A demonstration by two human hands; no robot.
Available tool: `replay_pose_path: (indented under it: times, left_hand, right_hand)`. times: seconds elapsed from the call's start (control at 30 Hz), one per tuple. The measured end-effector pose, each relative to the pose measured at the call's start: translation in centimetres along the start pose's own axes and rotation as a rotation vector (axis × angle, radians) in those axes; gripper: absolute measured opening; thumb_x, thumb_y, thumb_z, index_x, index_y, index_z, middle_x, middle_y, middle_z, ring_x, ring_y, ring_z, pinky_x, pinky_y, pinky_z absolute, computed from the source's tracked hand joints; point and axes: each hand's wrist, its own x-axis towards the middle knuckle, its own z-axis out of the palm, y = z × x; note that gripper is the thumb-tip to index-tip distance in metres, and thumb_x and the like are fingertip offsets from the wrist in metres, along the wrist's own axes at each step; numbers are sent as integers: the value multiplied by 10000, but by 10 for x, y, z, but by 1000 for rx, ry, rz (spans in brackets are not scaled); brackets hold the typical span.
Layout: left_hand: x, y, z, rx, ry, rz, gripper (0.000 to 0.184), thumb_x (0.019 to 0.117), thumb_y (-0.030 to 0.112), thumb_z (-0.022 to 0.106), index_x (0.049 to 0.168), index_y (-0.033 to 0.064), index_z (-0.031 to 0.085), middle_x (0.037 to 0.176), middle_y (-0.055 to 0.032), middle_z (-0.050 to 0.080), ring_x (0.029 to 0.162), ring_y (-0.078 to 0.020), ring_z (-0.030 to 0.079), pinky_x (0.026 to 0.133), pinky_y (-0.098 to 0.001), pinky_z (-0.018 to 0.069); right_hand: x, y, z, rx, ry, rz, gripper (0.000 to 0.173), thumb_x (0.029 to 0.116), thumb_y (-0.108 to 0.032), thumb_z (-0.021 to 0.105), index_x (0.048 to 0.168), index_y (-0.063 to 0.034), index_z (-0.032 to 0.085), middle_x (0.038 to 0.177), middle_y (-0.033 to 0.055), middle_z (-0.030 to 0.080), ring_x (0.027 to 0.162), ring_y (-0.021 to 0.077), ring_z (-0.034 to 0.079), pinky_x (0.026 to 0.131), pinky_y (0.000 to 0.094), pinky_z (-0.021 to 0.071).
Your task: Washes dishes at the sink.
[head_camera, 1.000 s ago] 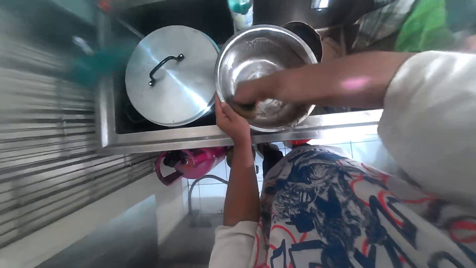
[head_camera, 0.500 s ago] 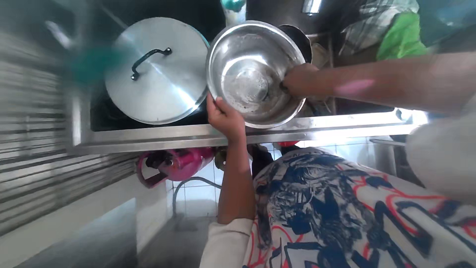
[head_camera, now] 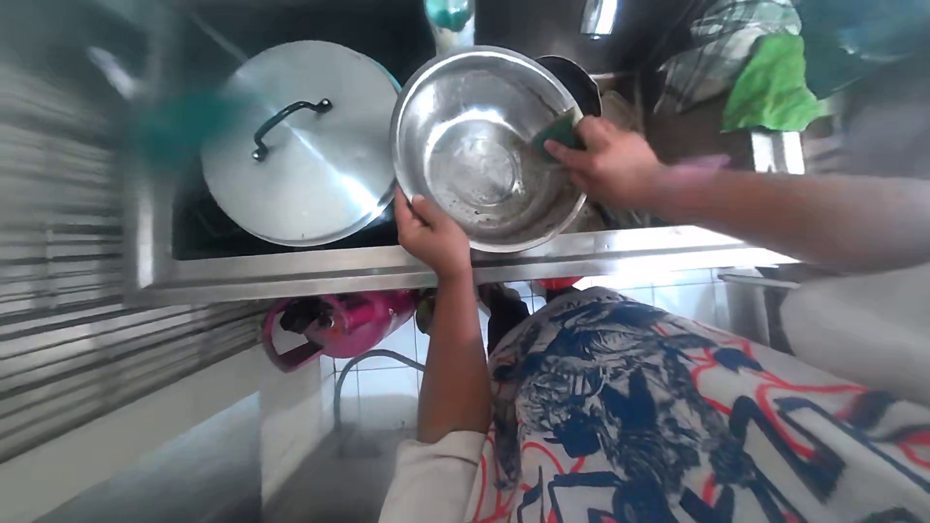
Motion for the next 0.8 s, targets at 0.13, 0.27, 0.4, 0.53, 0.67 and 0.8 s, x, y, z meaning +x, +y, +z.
replay_pose_path:
  times: [0.13, 0.27, 0.4, 0.53, 0.67, 0.8]
  left_hand:
    - [-1, 1, 0, -11, -9, -7, 338, 1070, 45, 459, 1358, -84, 582, 1157, -158, 710, 984, -37, 687, 889, -187, 542]
    - [-3, 2, 0, -23, -10, 19, 343, 1071, 31, 456, 1370, -95, 566, 1178, -171, 706, 996, -38, 688, 891, -181, 541]
    - [-10, 7, -4, 25, -94, 11, 380, 1105, 111, 419, 1418, -74, 530, 1169, -180, 696, 988, -68, 687, 891, -216, 549]
    - [-12, 9, -4, 29, -107, -18, 381, 1096, 112, 445, 1422, -68, 523, 1091, -164, 714, 912, -63, 693, 835, -225, 566]
    - [-7, 8, -4, 66, -102, -9, 365, 1088, 99, 446, 1395, -65, 557, 1071, -158, 720, 894, -60, 690, 824, -223, 559]
    - [-11, 5, -3, 0, -59, 4, 347, 1091, 90, 438, 1361, -91, 561, 1099, -154, 706, 932, -46, 686, 852, -208, 561]
  right_hand:
    - [-27, -41, 31, 55, 88, -269, 392, 944, -131, 657, 1333, -149, 698, 1135, 253, 654, 963, 426, 684, 698, 532, 593]
    - [3, 8, 16, -106, -285, 21, 436, 959, -39, 649, 1386, -120, 649, 1372, 307, 550, 1216, 522, 579, 869, 659, 539]
    - [72, 35, -21, -349, -386, -83, 433, 949, 22, 632, 1375, -50, 627, 1460, 362, 451, 1286, 563, 502, 969, 674, 472]
    - [145, 5, -24, -475, -344, -510, 449, 926, 137, 576, 1344, -15, 642, 1519, 291, 455, 1317, 519, 487, 1046, 660, 399]
    - [186, -9, -21, -452, -437, -375, 334, 967, 72, 540, 1285, 56, 640, 1437, 273, 518, 1329, 523, 453, 962, 679, 426]
    - [133, 12, 0, -465, -662, -128, 236, 934, -48, 683, 1134, 77, 690, 1313, 315, 581, 1221, 527, 554, 949, 696, 462]
